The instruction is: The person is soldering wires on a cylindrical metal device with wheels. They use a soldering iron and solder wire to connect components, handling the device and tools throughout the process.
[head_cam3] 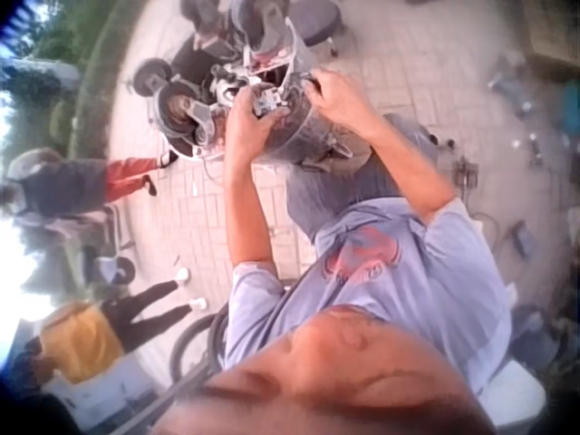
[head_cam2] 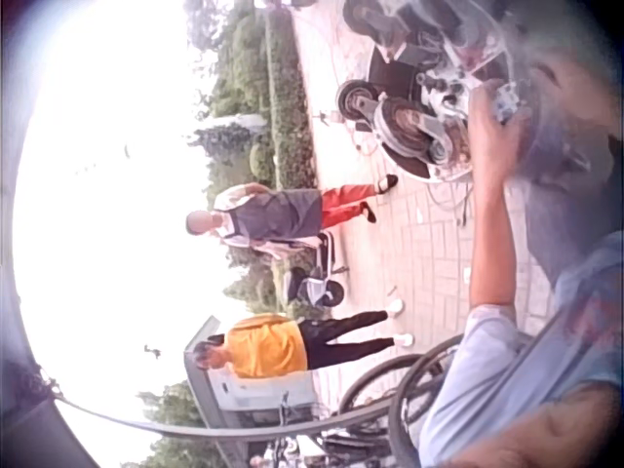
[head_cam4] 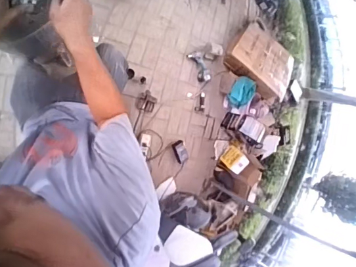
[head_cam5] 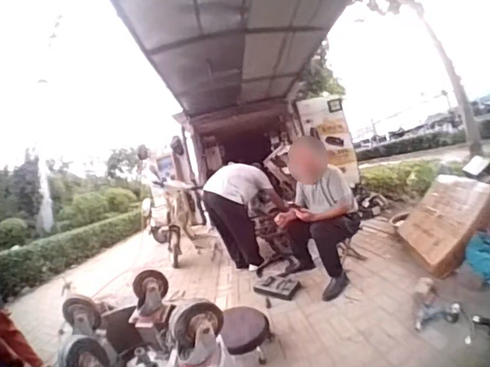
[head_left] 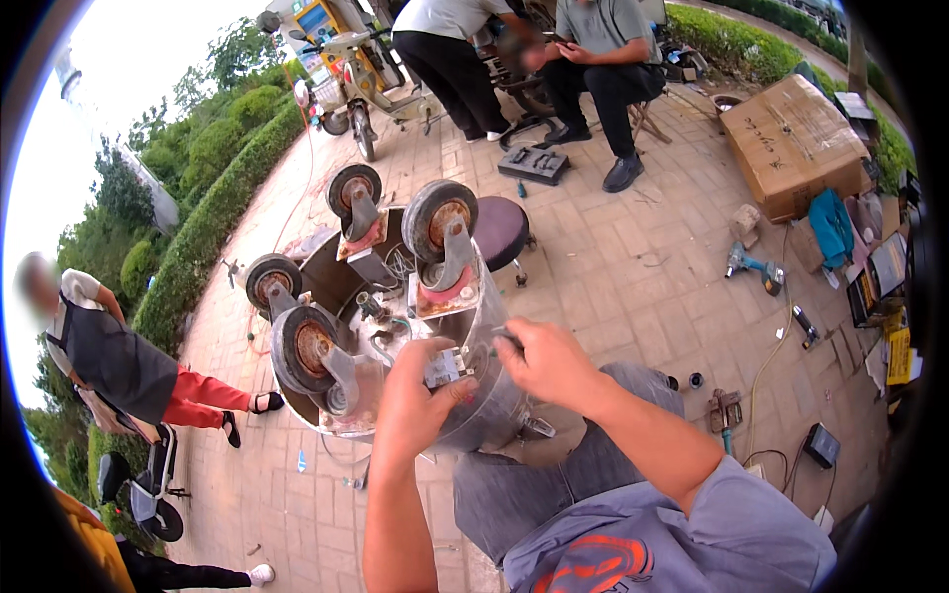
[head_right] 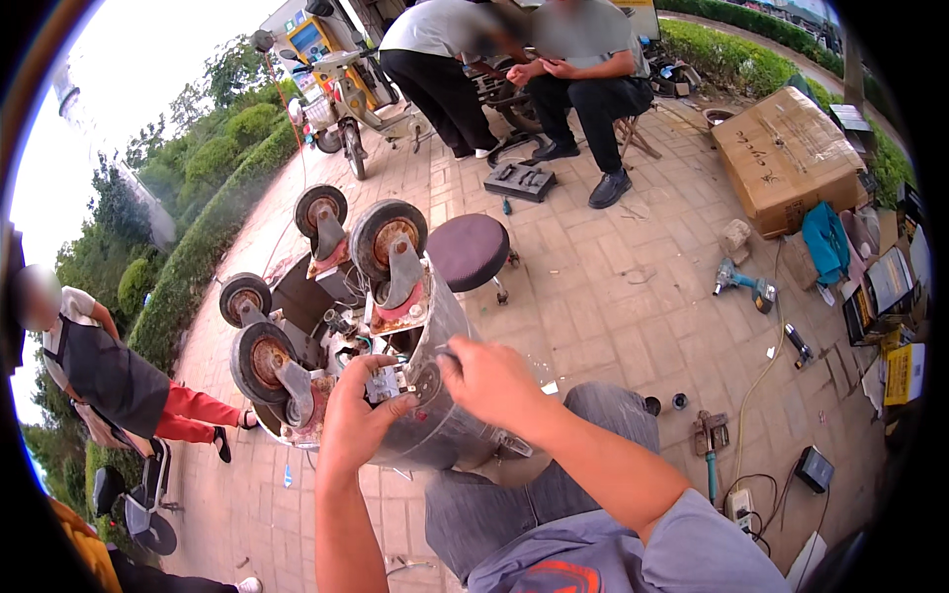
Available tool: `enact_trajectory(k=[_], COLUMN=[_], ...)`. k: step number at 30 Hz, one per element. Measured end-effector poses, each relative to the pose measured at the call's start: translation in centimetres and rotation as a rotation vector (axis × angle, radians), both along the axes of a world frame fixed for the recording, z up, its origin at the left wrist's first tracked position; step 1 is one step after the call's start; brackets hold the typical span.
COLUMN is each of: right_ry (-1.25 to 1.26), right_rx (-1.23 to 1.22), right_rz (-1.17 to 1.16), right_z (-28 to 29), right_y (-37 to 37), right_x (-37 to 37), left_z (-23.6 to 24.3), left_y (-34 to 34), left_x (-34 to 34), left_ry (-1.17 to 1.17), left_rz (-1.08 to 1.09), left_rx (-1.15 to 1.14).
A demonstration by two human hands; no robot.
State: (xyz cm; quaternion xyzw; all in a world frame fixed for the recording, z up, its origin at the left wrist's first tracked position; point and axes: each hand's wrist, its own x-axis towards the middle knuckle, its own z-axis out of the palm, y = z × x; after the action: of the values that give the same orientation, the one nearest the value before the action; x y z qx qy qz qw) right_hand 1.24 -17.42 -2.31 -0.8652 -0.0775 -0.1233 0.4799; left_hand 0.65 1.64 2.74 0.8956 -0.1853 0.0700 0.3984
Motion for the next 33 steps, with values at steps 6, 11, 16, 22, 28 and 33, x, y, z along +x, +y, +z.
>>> enact_trajectory(k=[6, 11, 16, 22, 28, 33], right_ry=[0.02, -0.341, -0.321, -0.133, 0.195, 0.272], right_rx=[0.538, 0.257, 0.323, 0.702, 1.133, 1.196], right_rz=[0.353, 0.418, 0.313, 0.117, 0.191, 0.22], right_z=[2.3, 2.0, 1.4, 0.9, 0.1, 0.1], right_y=[0.6, 1.8, 2.2, 2.9, 3.4, 4.3], right_x=[-0.2, 2.2, 2.2, 1.6, -0.4, -2.2], left_z=[-1.3, -1.9, -2.0, -1.5, -2.1, -2.1], left_y=[1.6, 2.7, 2.4, 1.1, 0.4, 0.5], left_x=[0.8, 1.7, 1.9, 0.4, 0.6, 0.7], left_ry=[0.177, 0.207, 0.192, 0.12, -0.48, -0.357], left_rz=[-0.169, -0.138, -0.161, -0.025, 0.061, 0.026], left_rx=[-0.466, -0.563, -0.588, -0.508, 0.019, -0.09])
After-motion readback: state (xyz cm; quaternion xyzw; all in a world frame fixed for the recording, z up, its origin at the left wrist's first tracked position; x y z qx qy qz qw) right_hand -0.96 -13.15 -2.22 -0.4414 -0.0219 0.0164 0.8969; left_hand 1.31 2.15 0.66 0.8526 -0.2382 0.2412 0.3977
